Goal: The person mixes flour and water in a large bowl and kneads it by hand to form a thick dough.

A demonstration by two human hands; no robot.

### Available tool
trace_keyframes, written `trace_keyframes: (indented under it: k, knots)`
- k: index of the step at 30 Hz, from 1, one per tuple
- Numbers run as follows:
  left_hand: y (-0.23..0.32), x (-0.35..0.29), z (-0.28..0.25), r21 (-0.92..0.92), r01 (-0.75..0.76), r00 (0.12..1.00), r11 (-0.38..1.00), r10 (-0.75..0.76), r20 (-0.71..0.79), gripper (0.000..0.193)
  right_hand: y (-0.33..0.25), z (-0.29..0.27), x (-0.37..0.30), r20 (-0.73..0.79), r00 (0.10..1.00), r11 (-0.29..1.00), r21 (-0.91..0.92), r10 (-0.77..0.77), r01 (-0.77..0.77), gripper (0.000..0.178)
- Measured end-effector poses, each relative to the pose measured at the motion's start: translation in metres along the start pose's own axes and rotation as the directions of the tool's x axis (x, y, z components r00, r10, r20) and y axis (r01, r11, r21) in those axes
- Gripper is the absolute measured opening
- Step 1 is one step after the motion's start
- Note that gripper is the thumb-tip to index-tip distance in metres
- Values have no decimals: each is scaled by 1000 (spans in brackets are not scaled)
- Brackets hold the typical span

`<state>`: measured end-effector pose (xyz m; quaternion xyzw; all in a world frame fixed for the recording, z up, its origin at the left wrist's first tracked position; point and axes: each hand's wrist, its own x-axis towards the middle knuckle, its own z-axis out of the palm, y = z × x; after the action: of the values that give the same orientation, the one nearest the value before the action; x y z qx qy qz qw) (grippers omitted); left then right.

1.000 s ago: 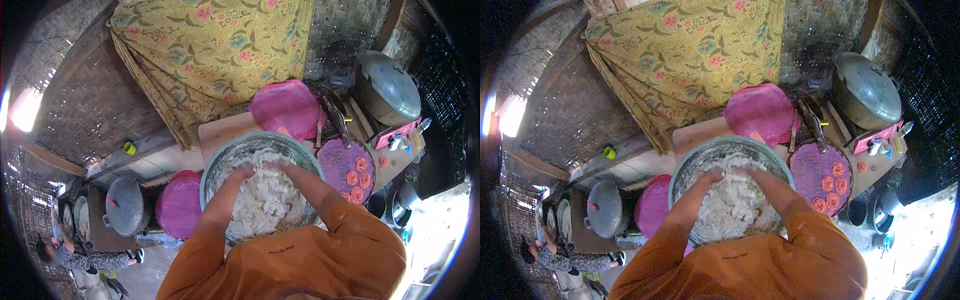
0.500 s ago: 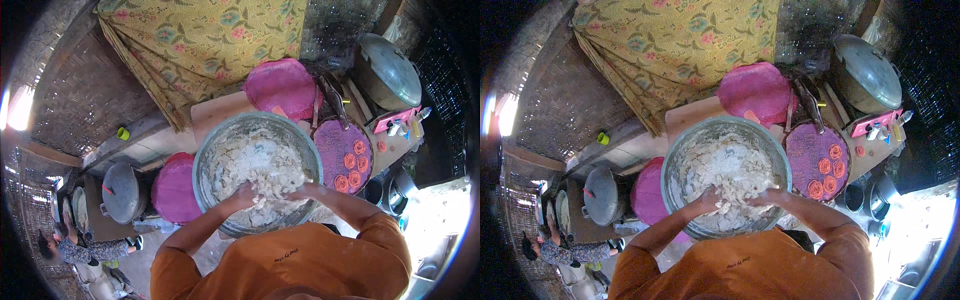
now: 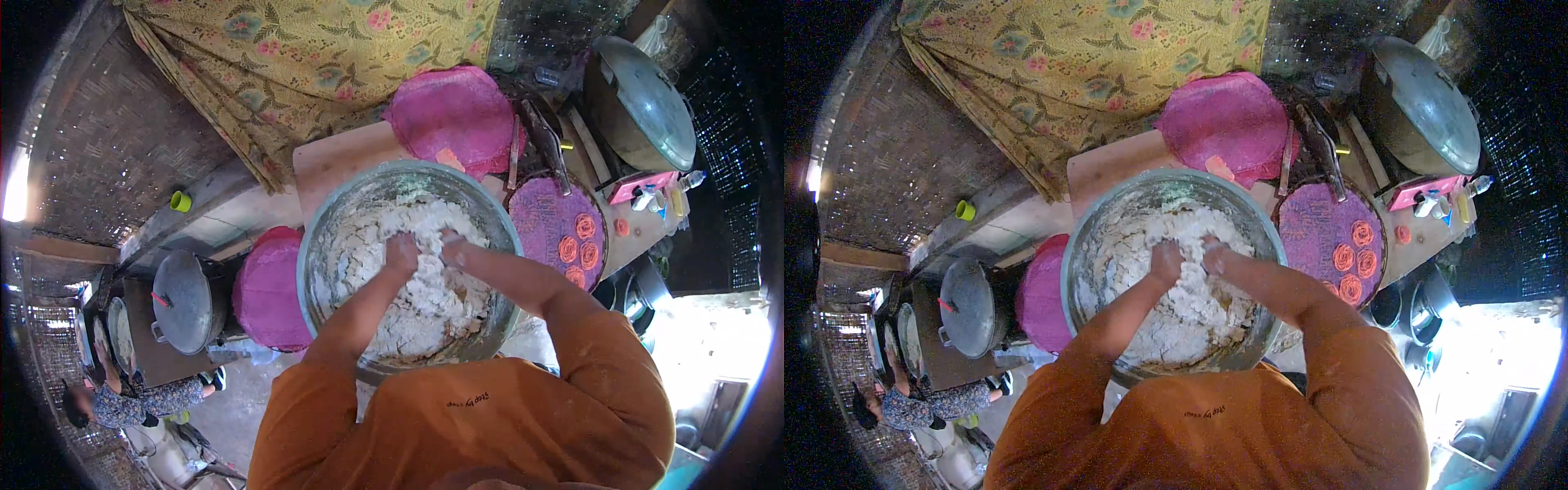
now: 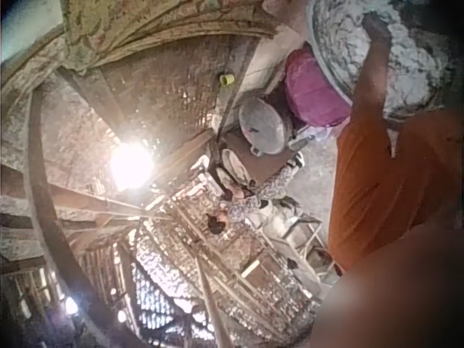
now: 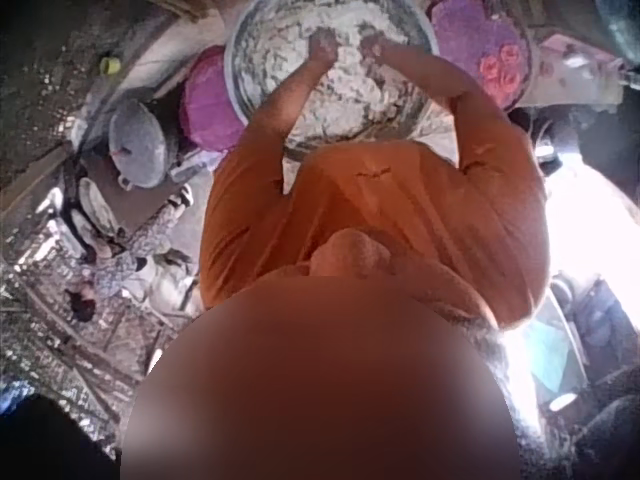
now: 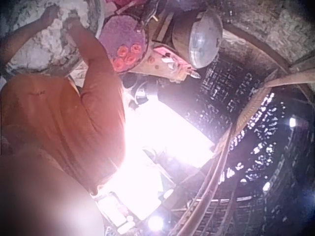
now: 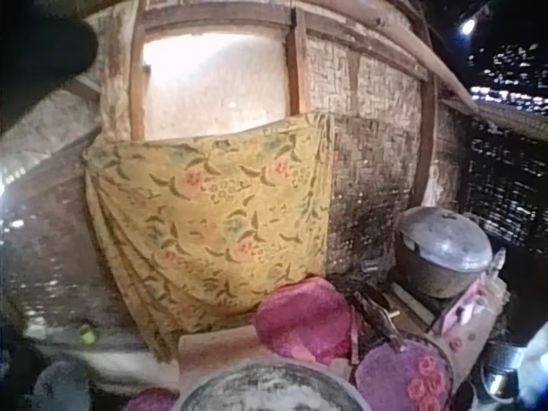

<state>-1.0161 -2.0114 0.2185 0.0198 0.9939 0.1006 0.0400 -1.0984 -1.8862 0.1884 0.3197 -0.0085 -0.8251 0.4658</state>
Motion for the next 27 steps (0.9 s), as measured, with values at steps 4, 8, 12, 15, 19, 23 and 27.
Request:
trace_keyframes:
  k: [4,8,12,15,19,23,27]
  knots:
    - [-23,16,6,-388,104,944,916,-214,-251,21,-8,13,40,291,957,973,225,-14,-54,40]
    - [-16,-7,-26,-464,160,935,871,-285,-213,26,-14,10,21,231,973,995,100,-23,0,40]
    - [-10,-62,-70,-265,34,994,964,-61,-94,29,18,2,-49,-159,987,865,-496,-2,-78,40]
    - [1,-116,-91,-194,-408,912,892,408,-41,29,55,-12,-105,-371,926,677,-666,66,-315,39]
    - [23,-127,-96,44,-336,879,941,297,374,14,78,-27,-114,-473,866,800,-449,164,-397,39]
    - [-2,-78,-72,25,-175,968,984,167,188,13,75,-11,-68,-480,857,923,-214,186,-320,38]
    - [-23,-41,-67,22,-27,992,999,24,124,12,63,17,-22,-458,874,964,-119,160,-239,38]
